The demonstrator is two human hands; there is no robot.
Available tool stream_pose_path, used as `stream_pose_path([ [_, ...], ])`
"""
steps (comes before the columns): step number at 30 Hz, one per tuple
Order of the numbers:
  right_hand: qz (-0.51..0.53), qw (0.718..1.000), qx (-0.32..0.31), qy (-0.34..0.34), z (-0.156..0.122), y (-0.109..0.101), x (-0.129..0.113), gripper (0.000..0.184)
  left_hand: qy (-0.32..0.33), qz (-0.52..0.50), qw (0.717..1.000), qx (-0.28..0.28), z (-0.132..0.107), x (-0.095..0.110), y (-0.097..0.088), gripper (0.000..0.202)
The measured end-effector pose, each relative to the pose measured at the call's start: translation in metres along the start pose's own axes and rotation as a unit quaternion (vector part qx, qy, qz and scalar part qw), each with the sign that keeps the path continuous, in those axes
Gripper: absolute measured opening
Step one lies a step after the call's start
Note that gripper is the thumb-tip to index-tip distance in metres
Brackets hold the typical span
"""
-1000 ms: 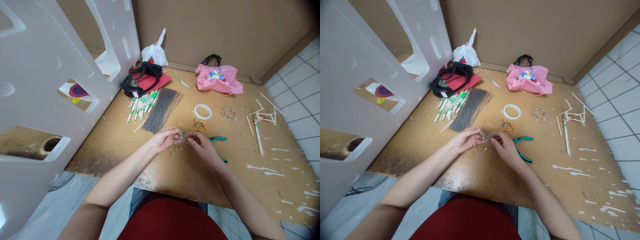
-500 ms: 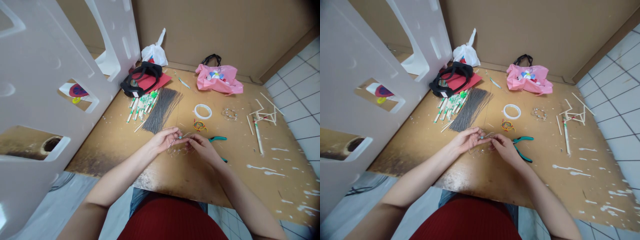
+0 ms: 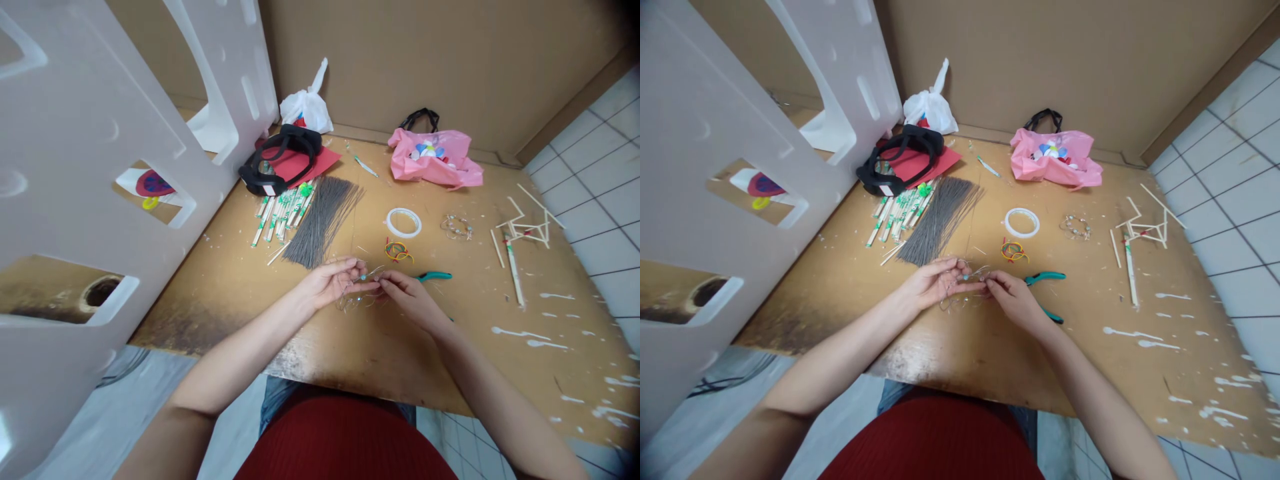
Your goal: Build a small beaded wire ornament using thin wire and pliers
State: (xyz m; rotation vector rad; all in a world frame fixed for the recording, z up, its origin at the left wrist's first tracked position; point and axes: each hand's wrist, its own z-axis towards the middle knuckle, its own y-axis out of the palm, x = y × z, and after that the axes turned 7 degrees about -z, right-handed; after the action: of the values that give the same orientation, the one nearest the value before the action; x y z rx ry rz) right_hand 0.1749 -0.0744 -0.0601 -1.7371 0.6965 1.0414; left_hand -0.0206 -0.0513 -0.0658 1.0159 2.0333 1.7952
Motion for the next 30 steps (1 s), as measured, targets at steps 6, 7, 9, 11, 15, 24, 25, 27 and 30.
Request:
stream_pose_path([
  [6,-0.142,0.987,0.075,-0.014,-0.016,-0.034,0.026,0.029,-0.001,-0.010,1.000,0.004,0.000,0.002,0.000,0.013],
  [7,-0.209,0.971,0.117,-0.027,-0.021,-0.045,0.033,0.030,0.002,-0.011,1.000,0.006,0.000,0.003,0.000,0.013],
  [9,-0.367,0.917,0.138,-0.076,-0.031,-0.066,0.049,0.041,0.005,-0.006,1.000,0.010,0.000,0.004,0.001,0.012],
  [11,-0.474,0.868,0.097,-0.110,-0.040,-0.082,0.061,0.059,0.006,-0.002,1.000,0.014,-0.001,0.005,0.002,0.011],
  [15,-0.573,0.809,0.042,-0.127,-0.048,-0.090,0.066,0.075,-0.012,0.009,1.000,-0.006,-0.002,0.006,0.002,0.010],
  [24,-0.663,0.737,-0.022,-0.132,-0.035,-0.084,0.036,0.045,-0.052,0.050,0.995,-0.074,-0.008,0.011,0.002,0.006],
  [25,-0.663,0.738,-0.019,-0.123,-0.035,-0.087,0.036,0.040,-0.051,0.050,0.994,-0.083,-0.009,0.011,0.002,0.007],
  [27,-0.657,0.748,0.000,-0.096,-0.038,-0.093,0.036,0.035,-0.048,0.050,0.993,-0.093,-0.009,0.011,0.003,0.008],
  [30,-0.624,0.776,0.035,-0.085,-0.043,-0.103,0.025,0.036,-0.052,0.044,0.993,-0.097,-0.007,0.010,0.002,0.008],
])
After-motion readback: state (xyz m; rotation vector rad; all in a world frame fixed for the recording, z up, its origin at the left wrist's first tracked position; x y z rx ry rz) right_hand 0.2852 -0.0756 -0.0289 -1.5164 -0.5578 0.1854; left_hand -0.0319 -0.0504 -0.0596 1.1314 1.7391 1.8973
